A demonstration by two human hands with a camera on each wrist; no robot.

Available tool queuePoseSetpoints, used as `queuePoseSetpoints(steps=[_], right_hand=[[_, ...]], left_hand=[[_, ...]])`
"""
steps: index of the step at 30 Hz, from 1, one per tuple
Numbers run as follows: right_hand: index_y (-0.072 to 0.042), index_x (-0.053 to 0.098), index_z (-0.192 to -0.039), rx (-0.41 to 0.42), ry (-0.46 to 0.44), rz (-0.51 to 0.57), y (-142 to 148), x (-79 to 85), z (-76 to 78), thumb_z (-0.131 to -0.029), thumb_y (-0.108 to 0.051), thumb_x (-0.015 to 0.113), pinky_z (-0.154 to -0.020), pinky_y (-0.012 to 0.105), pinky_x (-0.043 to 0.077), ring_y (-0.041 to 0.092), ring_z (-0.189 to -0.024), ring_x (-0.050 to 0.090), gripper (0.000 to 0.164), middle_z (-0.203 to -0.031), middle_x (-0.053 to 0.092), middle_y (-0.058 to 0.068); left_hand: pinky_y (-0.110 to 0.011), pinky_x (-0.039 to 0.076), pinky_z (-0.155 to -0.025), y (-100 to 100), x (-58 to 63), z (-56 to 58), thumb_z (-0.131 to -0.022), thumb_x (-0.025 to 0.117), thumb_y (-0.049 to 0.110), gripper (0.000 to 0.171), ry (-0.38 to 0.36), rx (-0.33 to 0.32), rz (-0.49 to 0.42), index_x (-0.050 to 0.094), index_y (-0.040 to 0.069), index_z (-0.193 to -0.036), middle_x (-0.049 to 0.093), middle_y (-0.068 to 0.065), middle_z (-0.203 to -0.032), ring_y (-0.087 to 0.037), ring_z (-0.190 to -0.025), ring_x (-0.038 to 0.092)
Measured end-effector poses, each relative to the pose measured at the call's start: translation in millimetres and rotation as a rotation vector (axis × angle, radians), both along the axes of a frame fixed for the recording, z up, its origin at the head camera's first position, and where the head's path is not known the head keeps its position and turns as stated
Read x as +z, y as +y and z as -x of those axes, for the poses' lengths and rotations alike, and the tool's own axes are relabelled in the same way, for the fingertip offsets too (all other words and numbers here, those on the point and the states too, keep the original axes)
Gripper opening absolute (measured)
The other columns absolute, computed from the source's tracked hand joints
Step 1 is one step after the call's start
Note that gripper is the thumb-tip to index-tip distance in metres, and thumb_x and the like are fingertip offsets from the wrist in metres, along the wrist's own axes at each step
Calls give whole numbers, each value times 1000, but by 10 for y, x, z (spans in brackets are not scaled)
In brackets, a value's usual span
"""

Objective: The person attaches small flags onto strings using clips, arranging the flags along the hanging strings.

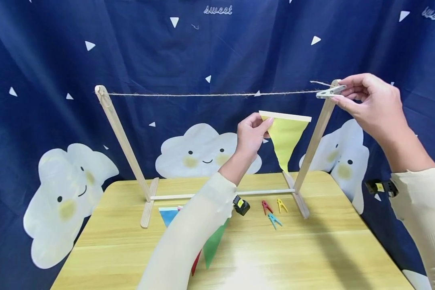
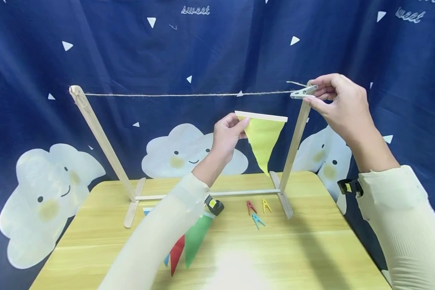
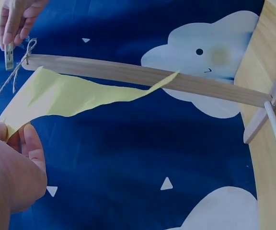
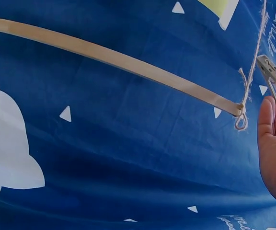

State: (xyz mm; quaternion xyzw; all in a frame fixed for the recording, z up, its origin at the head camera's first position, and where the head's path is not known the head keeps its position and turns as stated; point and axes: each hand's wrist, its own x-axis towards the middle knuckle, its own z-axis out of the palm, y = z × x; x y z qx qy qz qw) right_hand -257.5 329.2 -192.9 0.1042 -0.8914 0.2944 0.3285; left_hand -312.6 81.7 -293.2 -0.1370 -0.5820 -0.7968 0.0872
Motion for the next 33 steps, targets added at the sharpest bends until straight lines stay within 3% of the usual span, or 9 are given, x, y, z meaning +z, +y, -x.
queuePoseSetpoints(steps=[11,20,27,33], right_hand=[[-4,66,-132,-3,-39,-18,-10,257,77,-94,-28,76,-77,-4,40,-15,-78,54,46,-89,55,-31],[-5,67,-131,-27,-119,-52,-22,430,158,-96,-31,74,-75,-1,39,-2,-80,51,45,-90,54,-20],[-5,66,-131,-10,-147,-41,-3,500,191,-95,-34,74,-73,1,40,0,-81,51,46,-88,56,-20],[-6,70,-122,13,-139,-29,15,512,226,-93,-33,77,-69,2,42,0,-78,53,40,-84,58,-24]], left_hand=[[-26,59,-66,159,98,47,-93,75,4,14,21,8,-45,74,-4,-105,68,1,-79,-10,-69,66],[-19,54,-57,257,195,120,-92,75,1,13,17,7,-103,72,-7,-102,65,3,-75,-7,-65,62],[-20,55,-58,355,248,155,-92,75,1,9,7,-3,-133,72,-5,-97,66,3,-75,-7,-65,63],[-20,57,-59,425,229,165,-93,74,1,9,-7,-13,-159,72,-6,-98,66,3,-75,-6,-65,64]])
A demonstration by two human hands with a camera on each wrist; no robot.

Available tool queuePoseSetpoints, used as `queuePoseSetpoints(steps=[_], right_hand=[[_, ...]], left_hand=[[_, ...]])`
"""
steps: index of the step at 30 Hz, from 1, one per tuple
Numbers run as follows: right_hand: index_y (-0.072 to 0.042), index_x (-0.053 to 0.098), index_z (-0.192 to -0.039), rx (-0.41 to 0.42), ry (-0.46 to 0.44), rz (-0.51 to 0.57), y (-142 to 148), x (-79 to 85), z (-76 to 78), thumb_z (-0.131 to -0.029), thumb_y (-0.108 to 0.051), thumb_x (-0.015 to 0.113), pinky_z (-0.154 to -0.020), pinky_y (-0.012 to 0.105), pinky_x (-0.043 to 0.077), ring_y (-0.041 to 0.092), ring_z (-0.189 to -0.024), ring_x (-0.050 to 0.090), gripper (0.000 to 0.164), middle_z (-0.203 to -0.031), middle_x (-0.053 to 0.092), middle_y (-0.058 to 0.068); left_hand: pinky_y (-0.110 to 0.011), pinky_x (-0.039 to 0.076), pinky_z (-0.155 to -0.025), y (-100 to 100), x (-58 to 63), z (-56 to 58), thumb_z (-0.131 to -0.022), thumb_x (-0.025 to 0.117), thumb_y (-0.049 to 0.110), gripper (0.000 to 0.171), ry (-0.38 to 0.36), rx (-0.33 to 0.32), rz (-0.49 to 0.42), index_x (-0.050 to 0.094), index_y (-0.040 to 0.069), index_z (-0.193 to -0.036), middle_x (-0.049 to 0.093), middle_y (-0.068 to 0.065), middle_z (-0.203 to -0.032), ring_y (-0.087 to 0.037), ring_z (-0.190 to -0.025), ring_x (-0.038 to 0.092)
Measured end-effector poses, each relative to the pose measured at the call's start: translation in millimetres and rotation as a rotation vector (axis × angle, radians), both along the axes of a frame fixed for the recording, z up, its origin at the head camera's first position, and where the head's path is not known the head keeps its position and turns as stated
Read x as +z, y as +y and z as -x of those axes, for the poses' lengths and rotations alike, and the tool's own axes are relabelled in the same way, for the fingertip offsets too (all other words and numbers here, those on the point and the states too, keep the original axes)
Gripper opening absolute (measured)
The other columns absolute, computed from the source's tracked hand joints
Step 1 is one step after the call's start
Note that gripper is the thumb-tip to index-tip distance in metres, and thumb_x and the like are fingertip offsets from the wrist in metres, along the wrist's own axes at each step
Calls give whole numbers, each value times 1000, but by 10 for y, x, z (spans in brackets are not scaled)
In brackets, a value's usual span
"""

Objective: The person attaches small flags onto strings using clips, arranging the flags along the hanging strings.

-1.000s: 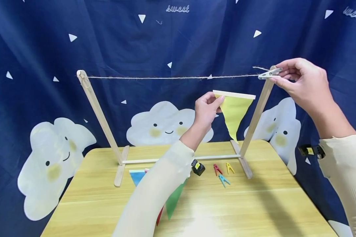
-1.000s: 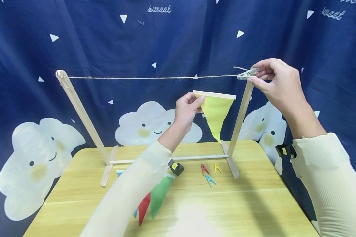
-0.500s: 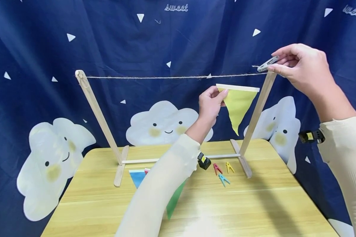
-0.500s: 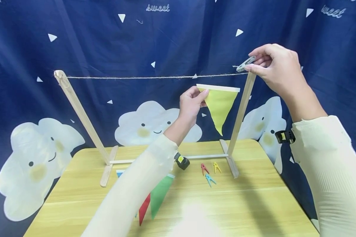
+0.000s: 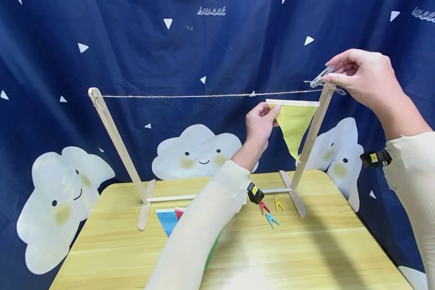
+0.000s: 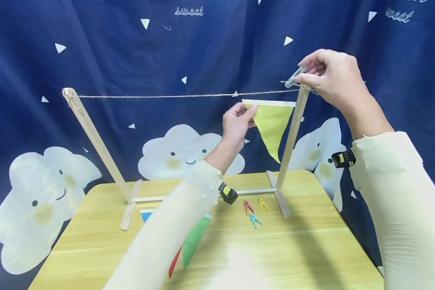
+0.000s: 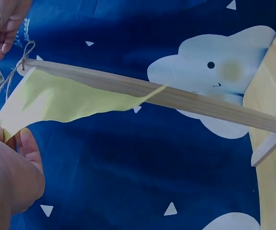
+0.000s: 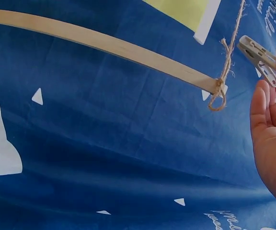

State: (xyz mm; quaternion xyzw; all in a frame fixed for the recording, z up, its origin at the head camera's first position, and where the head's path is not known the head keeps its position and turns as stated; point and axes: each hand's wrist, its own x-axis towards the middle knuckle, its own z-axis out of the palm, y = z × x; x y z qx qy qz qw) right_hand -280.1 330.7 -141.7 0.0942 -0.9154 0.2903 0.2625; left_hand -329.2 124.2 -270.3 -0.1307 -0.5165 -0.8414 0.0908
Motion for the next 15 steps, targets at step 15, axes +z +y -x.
queuePoseSetpoints(steps=[15], right_hand=[[-7,77,-116,21,87,-98,-52,2,23,-92,-28,78,-67,3,40,-1,-75,52,32,-81,57,-31]], left_hand=[[-18,54,-57,98,44,-1,-93,73,-1,14,16,31,-38,70,-12,-102,65,6,-72,-6,-63,62]])
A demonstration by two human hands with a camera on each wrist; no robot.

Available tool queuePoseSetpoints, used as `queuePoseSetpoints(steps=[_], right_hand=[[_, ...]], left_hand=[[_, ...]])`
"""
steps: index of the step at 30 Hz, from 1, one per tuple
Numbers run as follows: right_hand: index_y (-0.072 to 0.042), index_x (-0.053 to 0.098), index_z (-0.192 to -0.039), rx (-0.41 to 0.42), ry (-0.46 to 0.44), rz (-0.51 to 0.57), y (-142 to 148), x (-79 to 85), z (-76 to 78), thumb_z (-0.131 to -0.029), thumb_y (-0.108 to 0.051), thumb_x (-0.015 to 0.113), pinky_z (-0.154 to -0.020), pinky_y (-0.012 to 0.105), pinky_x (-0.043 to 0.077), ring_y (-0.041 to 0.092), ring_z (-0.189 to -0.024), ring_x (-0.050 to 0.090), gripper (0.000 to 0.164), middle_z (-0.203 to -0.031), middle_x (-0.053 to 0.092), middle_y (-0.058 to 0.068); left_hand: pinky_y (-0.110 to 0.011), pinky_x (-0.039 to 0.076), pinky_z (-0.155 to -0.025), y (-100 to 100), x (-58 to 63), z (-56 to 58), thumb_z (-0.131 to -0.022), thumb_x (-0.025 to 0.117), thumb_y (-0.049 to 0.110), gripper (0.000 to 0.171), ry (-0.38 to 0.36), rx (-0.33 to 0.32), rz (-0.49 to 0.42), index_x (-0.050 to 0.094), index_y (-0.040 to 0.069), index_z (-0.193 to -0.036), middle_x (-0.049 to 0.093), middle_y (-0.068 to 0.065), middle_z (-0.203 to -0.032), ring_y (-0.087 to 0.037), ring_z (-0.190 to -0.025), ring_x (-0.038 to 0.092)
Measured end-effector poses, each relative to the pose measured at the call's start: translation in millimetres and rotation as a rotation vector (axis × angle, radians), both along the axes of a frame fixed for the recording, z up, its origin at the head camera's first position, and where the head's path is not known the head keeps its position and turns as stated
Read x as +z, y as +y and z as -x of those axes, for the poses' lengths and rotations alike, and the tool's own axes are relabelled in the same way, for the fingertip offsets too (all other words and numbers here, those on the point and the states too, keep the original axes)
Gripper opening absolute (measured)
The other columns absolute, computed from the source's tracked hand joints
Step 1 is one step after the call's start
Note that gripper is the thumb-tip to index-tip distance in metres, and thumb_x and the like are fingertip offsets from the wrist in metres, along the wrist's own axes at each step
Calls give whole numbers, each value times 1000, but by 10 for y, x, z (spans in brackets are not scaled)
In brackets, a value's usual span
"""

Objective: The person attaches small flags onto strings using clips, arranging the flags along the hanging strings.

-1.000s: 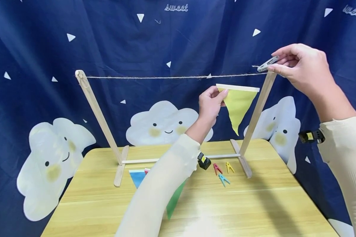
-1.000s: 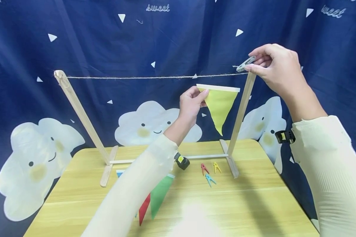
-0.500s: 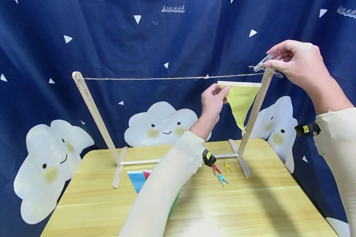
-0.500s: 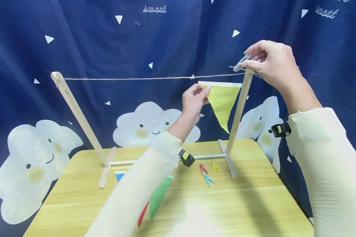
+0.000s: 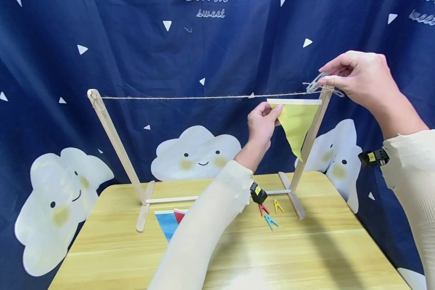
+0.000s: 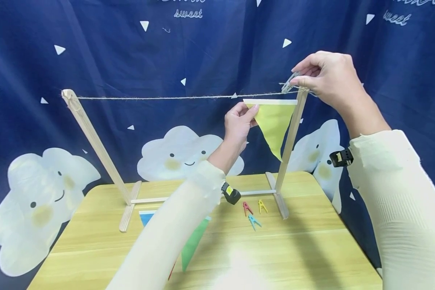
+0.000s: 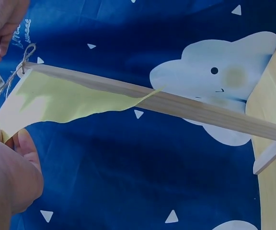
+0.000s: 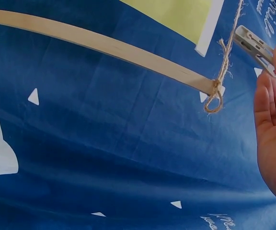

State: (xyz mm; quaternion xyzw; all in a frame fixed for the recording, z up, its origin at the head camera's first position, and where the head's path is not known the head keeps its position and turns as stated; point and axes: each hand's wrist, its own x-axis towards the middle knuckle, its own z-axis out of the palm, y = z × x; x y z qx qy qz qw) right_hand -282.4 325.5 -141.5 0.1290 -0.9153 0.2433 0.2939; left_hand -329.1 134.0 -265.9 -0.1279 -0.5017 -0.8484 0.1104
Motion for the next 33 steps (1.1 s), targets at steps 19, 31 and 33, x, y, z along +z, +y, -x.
queuePoseSetpoints(steps=[19,31,33], right_hand=[[-7,78,-114,-50,-38,-74,-37,42,21,-92,-30,77,-67,4,39,8,-80,51,32,-94,63,-5],[-7,78,-112,-46,-64,-80,-32,25,63,-92,-31,77,-65,5,40,11,-80,51,32,-97,66,3],[-7,79,-112,-44,-64,-83,-33,25,68,-92,-32,77,-65,5,40,11,-80,51,32,-97,66,3]], left_hand=[[-18,56,-60,77,35,35,-91,75,-2,13,13,14,-26,72,-10,-102,66,4,-75,-6,-66,64],[-19,52,-58,103,42,23,-92,74,0,15,36,49,-3,72,-11,-102,64,7,-72,-5,-64,60],[-19,52,-58,108,45,24,-92,75,0,15,35,55,-5,72,-11,-102,63,7,-72,-5,-64,60]])
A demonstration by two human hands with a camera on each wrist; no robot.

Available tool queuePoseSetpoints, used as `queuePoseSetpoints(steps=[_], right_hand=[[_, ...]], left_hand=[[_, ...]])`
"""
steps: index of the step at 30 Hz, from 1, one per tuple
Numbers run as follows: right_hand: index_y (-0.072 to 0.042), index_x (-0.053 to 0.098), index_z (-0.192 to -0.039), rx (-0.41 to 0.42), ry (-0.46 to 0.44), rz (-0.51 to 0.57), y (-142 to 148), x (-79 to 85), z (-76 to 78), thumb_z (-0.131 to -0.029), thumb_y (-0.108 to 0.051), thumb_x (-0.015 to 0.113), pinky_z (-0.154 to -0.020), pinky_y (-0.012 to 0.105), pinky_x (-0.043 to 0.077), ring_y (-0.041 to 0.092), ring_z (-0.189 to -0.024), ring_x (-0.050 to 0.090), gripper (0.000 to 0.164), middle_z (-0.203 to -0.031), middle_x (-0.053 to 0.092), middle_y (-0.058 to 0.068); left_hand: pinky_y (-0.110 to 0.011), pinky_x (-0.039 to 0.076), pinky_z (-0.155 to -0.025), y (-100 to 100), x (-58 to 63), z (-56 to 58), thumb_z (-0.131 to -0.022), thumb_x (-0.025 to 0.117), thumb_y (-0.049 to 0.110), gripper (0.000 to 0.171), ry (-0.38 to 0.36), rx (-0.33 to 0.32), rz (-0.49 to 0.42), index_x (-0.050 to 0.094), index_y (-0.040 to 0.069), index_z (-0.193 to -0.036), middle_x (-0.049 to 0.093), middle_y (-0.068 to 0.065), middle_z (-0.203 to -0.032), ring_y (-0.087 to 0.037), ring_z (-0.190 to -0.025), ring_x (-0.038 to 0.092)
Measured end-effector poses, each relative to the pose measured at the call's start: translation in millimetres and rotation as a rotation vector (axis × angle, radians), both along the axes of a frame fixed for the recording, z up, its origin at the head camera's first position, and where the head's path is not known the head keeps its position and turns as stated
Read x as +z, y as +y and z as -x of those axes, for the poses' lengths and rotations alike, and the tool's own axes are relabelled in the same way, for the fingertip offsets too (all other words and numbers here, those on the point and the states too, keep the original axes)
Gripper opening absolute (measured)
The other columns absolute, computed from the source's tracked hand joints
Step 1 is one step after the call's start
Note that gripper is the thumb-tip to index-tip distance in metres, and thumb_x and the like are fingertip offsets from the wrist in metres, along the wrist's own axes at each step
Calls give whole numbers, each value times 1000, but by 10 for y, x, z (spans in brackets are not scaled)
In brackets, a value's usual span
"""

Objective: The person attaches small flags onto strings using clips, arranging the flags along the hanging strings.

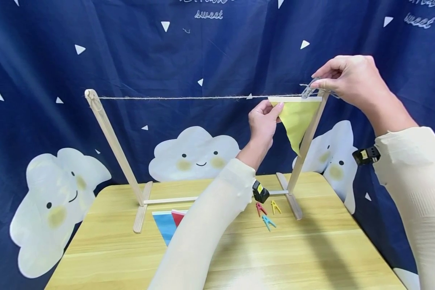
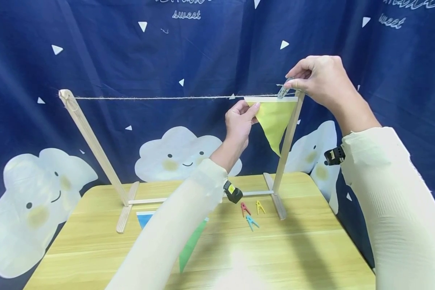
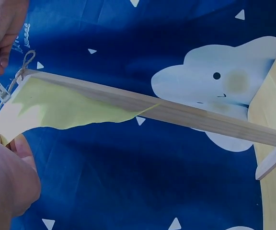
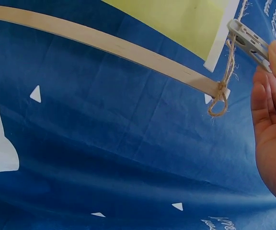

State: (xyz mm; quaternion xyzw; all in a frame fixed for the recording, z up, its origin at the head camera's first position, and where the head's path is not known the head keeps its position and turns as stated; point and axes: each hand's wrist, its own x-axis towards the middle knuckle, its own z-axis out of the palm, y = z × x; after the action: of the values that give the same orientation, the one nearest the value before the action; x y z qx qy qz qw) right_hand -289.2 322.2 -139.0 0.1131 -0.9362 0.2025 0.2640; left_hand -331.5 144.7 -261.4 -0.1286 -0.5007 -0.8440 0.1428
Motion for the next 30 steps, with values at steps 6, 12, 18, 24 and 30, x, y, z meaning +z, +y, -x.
queuePoseSetpoints(steps=[6,12,18,24,30], right_hand=[[-8,79,-110,9,2,-10,7,0,5,-91,-33,79,-66,5,41,9,-78,53,32,-91,66,-5],[-8,78,-112,-5,-32,-32,-6,-1,9,-92,-36,77,-68,7,40,14,-82,54,35,-101,70,7],[-7,77,-114,-14,-49,-37,-15,-2,3,-93,-35,76,-69,6,39,16,-84,55,35,-107,71,14],[-7,78,-113,-1,-42,-47,-21,7,11,-93,-33,76,-70,5,39,13,-83,56,34,-107,71,14],[-8,78,-112,1,-40,-55,-22,15,22,-92,-35,77,-68,5,40,10,-80,56,34,-103,73,11]], left_hand=[[-19,51,-57,11,8,-2,-92,75,-1,15,-6,2,-5,72,-11,-102,63,6,-72,-5,-63,59],[-18,52,-57,24,17,-6,-91,75,-1,4,-18,-9,-7,74,-4,-94,65,4,-73,-5,-62,60],[-19,52,-58,51,15,-2,-92,74,-1,8,-7,-13,-20,73,-7,-96,64,6,-72,-4,-63,60],[-18,53,-58,47,22,-5,-92,73,-3,15,30,-11,-14,71,-13,-103,64,7,-72,-4,-64,61],[-17,53,-57,32,20,8,-92,73,-4,16,46,-21,-22,70,-14,-104,64,6,-72,-4,-64,61]])
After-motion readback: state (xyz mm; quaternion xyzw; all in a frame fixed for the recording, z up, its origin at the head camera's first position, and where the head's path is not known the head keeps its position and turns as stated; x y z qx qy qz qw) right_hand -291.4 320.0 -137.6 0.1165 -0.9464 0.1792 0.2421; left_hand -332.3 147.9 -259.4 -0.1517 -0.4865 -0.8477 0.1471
